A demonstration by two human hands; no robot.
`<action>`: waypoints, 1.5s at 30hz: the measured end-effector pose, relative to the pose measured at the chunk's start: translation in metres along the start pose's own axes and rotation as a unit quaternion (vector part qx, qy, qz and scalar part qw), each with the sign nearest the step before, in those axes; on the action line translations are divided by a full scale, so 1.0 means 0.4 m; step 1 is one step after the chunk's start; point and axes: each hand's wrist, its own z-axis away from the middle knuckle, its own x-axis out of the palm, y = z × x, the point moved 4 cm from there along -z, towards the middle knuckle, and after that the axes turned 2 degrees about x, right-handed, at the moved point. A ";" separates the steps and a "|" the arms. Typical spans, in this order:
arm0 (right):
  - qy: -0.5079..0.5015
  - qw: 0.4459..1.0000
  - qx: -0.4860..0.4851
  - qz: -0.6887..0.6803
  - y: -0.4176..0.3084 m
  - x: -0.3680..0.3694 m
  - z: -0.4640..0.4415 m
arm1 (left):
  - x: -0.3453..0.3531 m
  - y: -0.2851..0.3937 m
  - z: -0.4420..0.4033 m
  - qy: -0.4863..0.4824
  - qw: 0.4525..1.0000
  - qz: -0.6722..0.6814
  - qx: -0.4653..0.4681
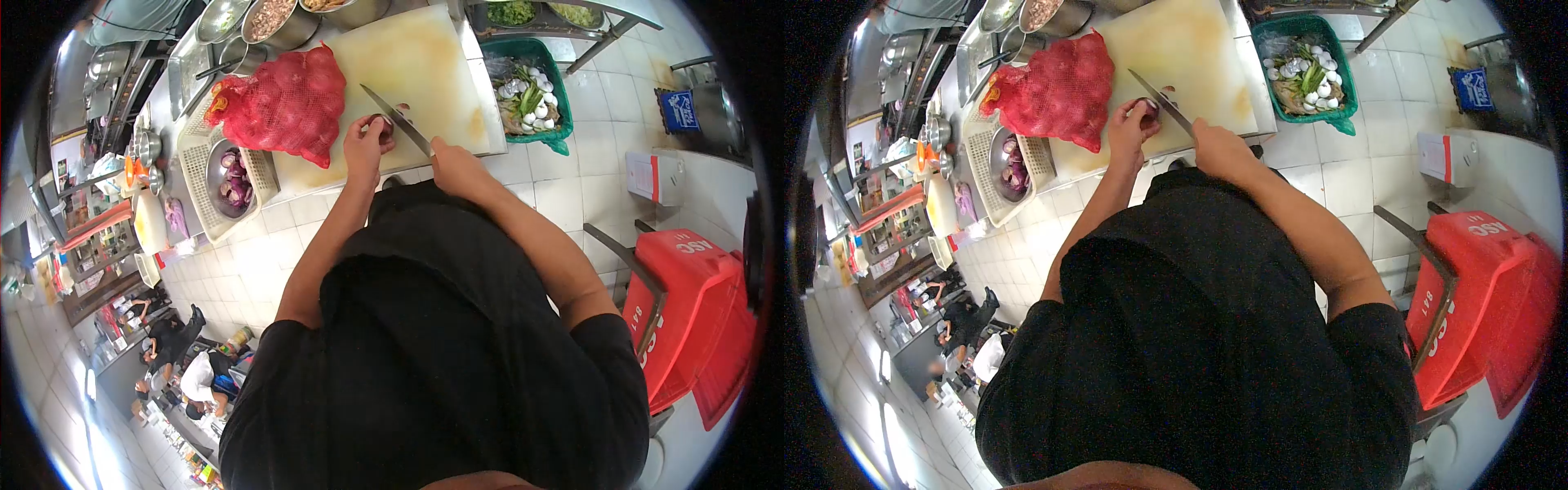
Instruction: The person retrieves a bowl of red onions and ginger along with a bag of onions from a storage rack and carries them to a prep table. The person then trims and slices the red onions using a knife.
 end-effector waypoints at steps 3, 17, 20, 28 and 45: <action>0.002 1.000 0.008 -0.003 0.013 0.000 -0.010 | -0.022 -0.004 -0.016 0.004 1.000 -0.009 -0.006; -0.055 0.860 0.101 -0.497 0.022 0.002 -0.026 | -0.021 -0.020 -0.043 0.001 0.998 -0.055 0.042; -0.044 0.836 0.094 -0.538 0.001 -0.012 -0.054 | 0.003 -0.025 -0.029 -0.010 0.999 0.013 0.044; -0.028 0.856 0.076 -0.511 -0.025 -0.053 -0.073 | 0.087 0.028 0.053 -0.068 0.990 0.040 0.115; -0.003 0.876 0.085 -0.474 -0.003 -0.064 -0.014 | 0.077 0.048 0.136 -0.081 0.986 0.092 0.110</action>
